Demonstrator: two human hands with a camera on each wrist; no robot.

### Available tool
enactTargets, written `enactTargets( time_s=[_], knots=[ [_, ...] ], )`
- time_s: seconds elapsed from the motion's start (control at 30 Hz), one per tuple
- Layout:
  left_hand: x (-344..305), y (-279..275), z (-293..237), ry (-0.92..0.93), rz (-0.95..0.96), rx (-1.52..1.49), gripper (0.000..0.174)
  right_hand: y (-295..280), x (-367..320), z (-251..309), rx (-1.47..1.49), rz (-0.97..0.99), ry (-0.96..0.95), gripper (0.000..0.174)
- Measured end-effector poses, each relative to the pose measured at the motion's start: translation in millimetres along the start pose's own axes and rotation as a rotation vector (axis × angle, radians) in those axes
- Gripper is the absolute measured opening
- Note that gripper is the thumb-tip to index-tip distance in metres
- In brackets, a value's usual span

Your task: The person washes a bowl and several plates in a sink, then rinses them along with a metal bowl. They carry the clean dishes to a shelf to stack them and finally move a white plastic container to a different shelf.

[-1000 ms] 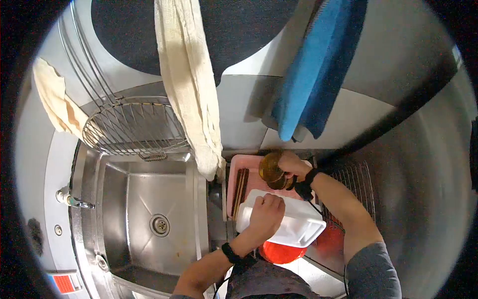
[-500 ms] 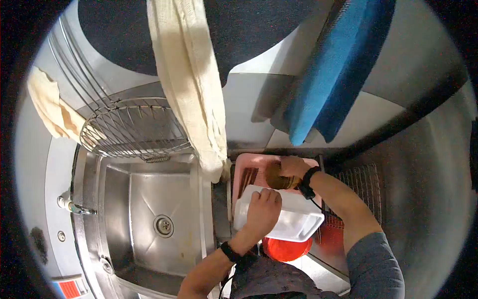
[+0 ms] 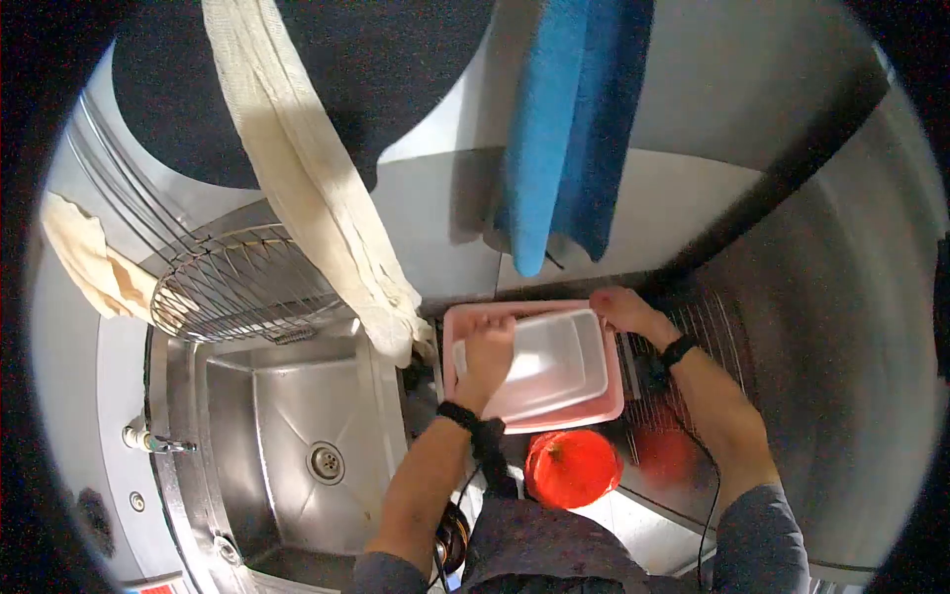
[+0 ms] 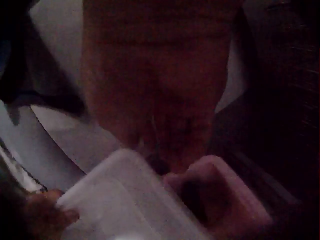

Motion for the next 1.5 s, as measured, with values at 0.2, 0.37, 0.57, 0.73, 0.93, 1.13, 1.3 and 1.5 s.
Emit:
enactTargets(
  time_s=[0.2, 0.37, 0.57, 0.73, 0.93, 1.13, 1.3, 1.5],
  knots=[
    [-13, 20, -12, 0.566, 0.307, 1.322, 0.031, -8, -54, 11, 0.056, -0.172, -0.065, 0.029],
    [-41, 24, -11, 0.472, 0.389, 1.232, 0.041, 22, -73, -3, 0.025, -0.221, -0.079, 0.029],
    [-60, 37, -53, 0.322, 0.347, 1.313, 0.048, 28, -102, 2, -0.167, -0.389, -0.116, 0.026],
    [-112, 30, -66, 0.238, 0.253, 1.433, 0.045, 37, -114, 9, -0.016, -0.588, -0.190, 0.019],
    [-231, 21, -98, 0.334, 0.060, 1.367, 0.028, 64, -146, 61, 0.156, -0.412, -0.384, 0.014],
    [-373, 4, -183, 0.158, -0.117, 1.439, 0.028, 148, -164, 151, 0.336, -0.115, -0.591, 0.011],
    [-491, -27, -248, 0.118, -0.391, 1.409, 0.023, 200, -219, 277, 0.439, 0.304, -0.717, 0.014],
    [-643, -69, -296, 0.045, -0.857, 1.475, 0.014, 271, -328, 433, 0.230, 0.458, -1.125, 0.020]
  ],
)
Point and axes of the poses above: each hand's wrist, its own x-axis towards the middle knuckle, its own y-axis out of the palm, z = x × y, the point moved 2 cm from there along x, towards the middle knuckle, and after that the axes turned 12 degrees about -x, right-handed, at the moved point
